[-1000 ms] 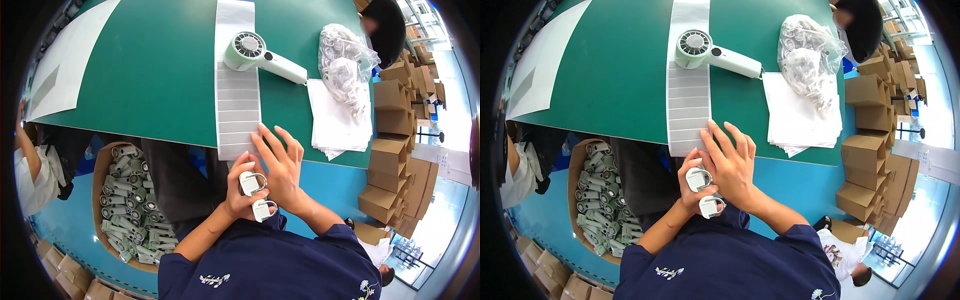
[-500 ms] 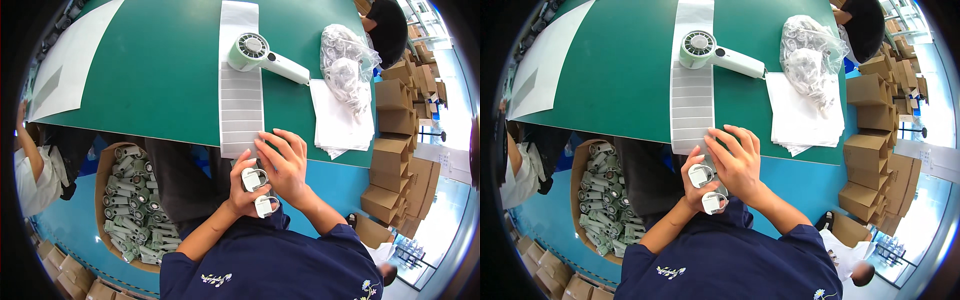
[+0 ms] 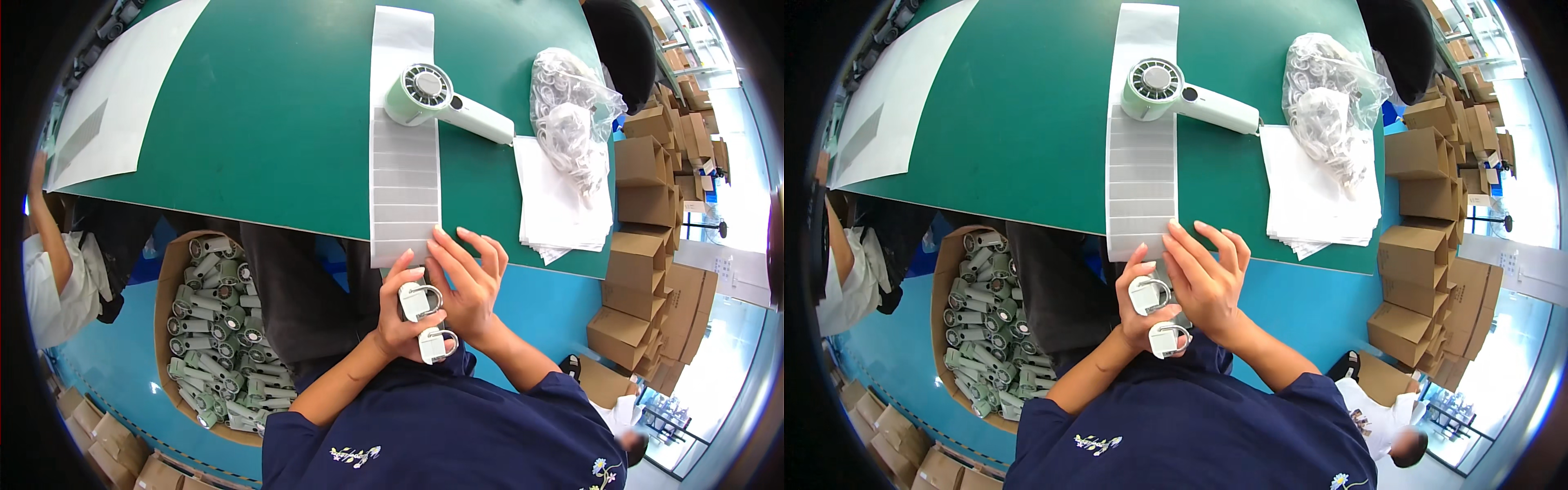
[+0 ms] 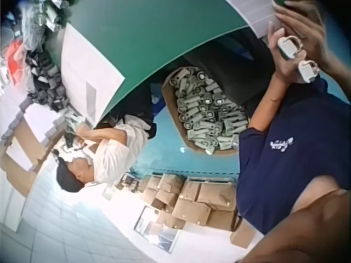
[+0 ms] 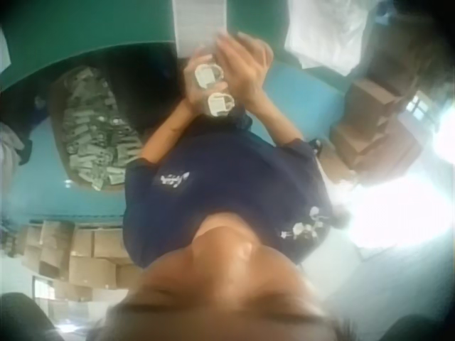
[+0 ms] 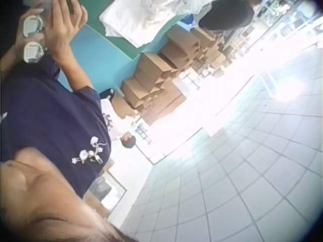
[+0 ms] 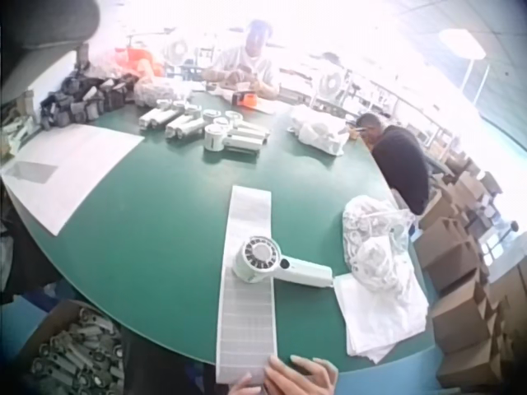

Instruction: Apply small adhesive labels to the base of portable hand-held fans at an assembly line.

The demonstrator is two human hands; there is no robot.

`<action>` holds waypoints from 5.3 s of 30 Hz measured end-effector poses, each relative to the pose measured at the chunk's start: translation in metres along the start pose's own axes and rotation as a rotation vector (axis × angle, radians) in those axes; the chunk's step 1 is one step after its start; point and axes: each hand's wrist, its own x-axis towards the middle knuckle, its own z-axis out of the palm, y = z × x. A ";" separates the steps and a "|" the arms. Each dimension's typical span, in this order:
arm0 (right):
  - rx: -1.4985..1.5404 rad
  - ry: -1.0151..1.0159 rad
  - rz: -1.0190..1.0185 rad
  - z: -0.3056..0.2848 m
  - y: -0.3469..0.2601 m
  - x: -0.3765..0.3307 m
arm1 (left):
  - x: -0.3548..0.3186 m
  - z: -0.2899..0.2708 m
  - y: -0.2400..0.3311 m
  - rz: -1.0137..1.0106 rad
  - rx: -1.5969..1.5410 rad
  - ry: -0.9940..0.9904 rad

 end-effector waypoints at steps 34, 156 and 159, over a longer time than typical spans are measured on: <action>0.150 -0.085 0.000 -0.008 0.003 0.023 | 0.003 0.005 -0.006 -0.038 0.006 -0.012; 0.557 -0.528 0.207 -0.105 -0.030 0.002 | -0.001 0.018 -0.003 -0.072 -0.042 -0.032; 0.521 -0.477 0.145 -0.102 -0.031 -0.001 | -0.001 0.017 -0.003 -0.065 -0.038 -0.032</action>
